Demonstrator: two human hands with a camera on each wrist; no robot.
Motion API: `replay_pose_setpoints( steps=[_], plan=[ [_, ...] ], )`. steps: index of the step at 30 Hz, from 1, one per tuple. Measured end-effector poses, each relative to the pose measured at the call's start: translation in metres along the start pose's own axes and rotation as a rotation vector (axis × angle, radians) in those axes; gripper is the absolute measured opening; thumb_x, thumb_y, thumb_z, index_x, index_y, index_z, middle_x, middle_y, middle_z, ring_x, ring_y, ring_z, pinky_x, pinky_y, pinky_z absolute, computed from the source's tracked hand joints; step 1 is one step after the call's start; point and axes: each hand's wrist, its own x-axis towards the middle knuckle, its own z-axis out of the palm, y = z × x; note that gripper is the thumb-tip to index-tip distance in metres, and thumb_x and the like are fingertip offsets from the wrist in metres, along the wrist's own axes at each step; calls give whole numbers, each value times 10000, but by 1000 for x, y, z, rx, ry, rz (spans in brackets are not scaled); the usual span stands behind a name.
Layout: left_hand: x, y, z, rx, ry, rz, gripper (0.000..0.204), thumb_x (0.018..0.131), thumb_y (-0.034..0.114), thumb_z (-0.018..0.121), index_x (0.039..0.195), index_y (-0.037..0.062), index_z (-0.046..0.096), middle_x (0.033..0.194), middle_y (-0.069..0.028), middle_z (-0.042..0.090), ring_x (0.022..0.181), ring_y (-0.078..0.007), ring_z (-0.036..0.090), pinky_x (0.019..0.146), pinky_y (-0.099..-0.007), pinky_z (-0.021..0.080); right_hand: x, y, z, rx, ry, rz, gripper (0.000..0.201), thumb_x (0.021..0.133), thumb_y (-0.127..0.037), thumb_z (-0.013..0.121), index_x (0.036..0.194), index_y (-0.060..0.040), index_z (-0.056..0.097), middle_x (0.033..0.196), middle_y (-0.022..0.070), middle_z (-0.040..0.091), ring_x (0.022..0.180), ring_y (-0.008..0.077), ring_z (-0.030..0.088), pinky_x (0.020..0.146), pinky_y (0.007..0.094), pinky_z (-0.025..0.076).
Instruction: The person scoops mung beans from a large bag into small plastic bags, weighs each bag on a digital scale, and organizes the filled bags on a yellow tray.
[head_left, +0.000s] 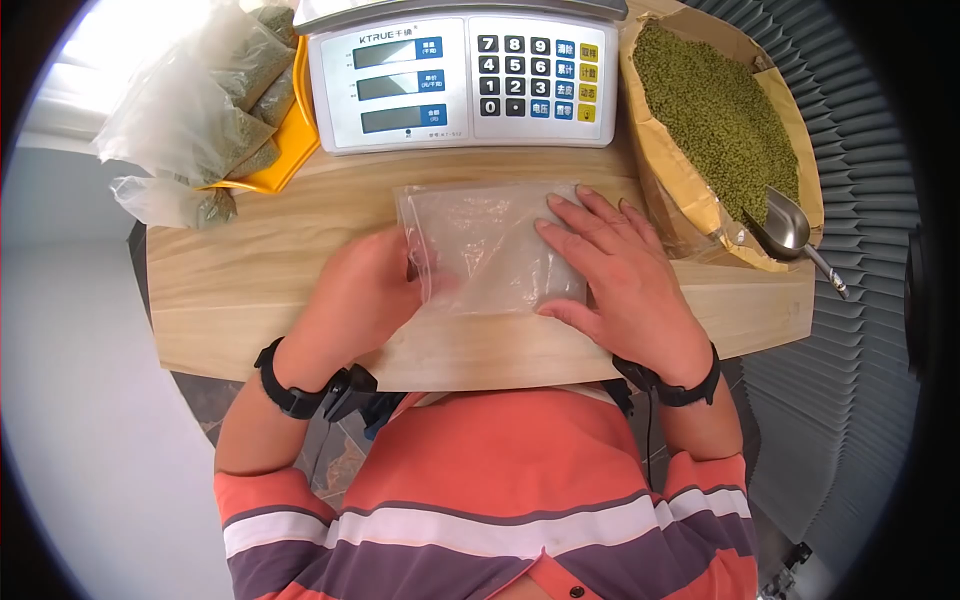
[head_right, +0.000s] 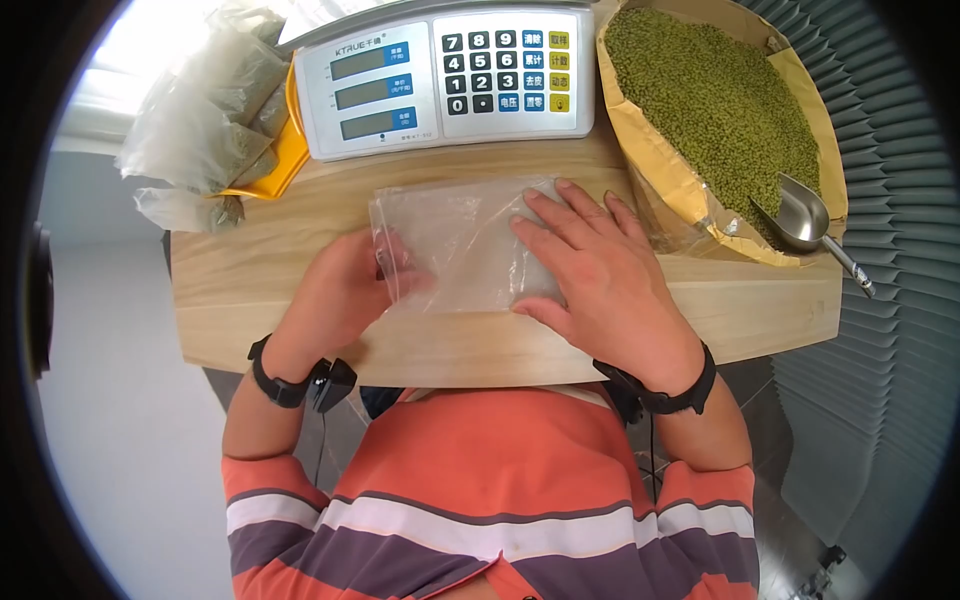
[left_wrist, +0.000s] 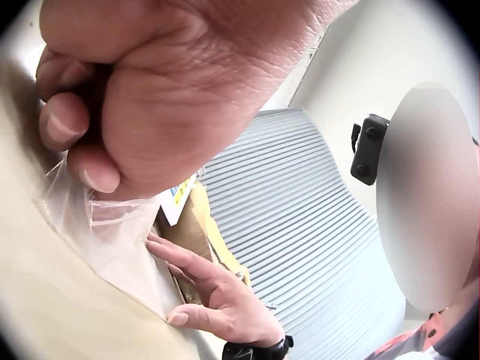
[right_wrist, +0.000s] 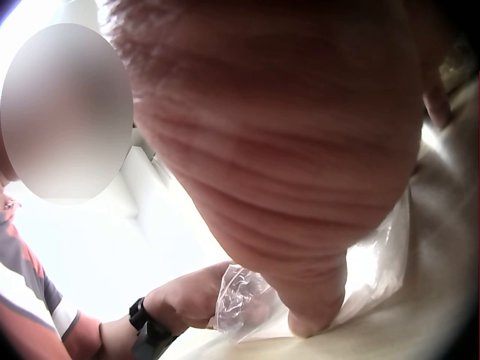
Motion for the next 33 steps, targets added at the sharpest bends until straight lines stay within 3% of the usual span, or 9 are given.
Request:
replay_pose_setpoints(
  steps=[7,9,10,13,15,19,23,29,33],
  plan=[
    [-2,-8,3,-112,-46,-50,130,1005,100,802,1042,-3,732,848,-29,682,760,-112,586,702,-317,513,0,1,0,1,-4,1,740,864,-341,903,1513,-112,631,1650,119,548,1569,381,451,1276,632,358],
    [-2,-13,5,-90,14,21,181,951,184,826,987,26,746,803,-173,700,730,-374,660,684,-442,530,0,1,1,-1,-3,-2,743,864,-342,903,1516,-113,628,1650,118,547,1568,381,452,1275,631,359],
    [-2,-15,6,-90,15,24,181,951,184,826,987,26,746,803,-173,700,730,-374,660,684,-442,530,0,1,1,5,1,-2,739,865,-343,903,1512,-112,630,1646,118,551,1566,381,454,1275,631,359],
    [-8,-23,-1,-3,54,137,161,981,158,807,1037,30,726,820,-169,690,726,-339,641,690,-422,528,0,1,2,15,7,0,729,866,-345,903,1502,-110,633,1638,117,555,1566,379,454,1273,635,358],
    [-18,-25,-16,-176,153,64,59,1069,40,715,1120,20,694,911,18,658,801,-74,566,708,-264,488,-1,2,3,16,14,16,723,866,-345,903,1495,-108,636,1635,116,555,1568,376,451,1270,640,357],
    [-27,1,-59,-218,280,-4,74,1075,0,696,1137,28,666,955,35,644,821,-63,566,726,-236,480,-3,2,4,30,29,1,708,859,-345,908,1472,-107,646,1611,117,563,1563,375,450,1252,656,364],
    [-10,47,-59,-148,387,248,69,1055,-23,714,1090,31,689,999,24,667,908,-69,620,769,-234,513,-3,4,5,28,58,-24,702,851,-358,913,1455,-110,656,1589,120,574,1549,375,461,1238,655,379],
    [64,154,-15,37,308,711,268,1000,72,738,1261,13,737,1077,-158,810,995,-314,795,869,-383,612,0,-3,-5,-1,20,-16,748,839,-370,921,1482,-119,633,1575,109,573,1537,366,467,1222,646,395],
    [103,190,9,37,336,806,372,1018,129,714,1378,38,718,1223,-200,790,1097,-417,754,932,-460,604,5,-5,-13,22,54,-53,804,854,-379,911,1544,-121,587,1558,116,570,1536,349,467,1215,643,400]
  ],
)
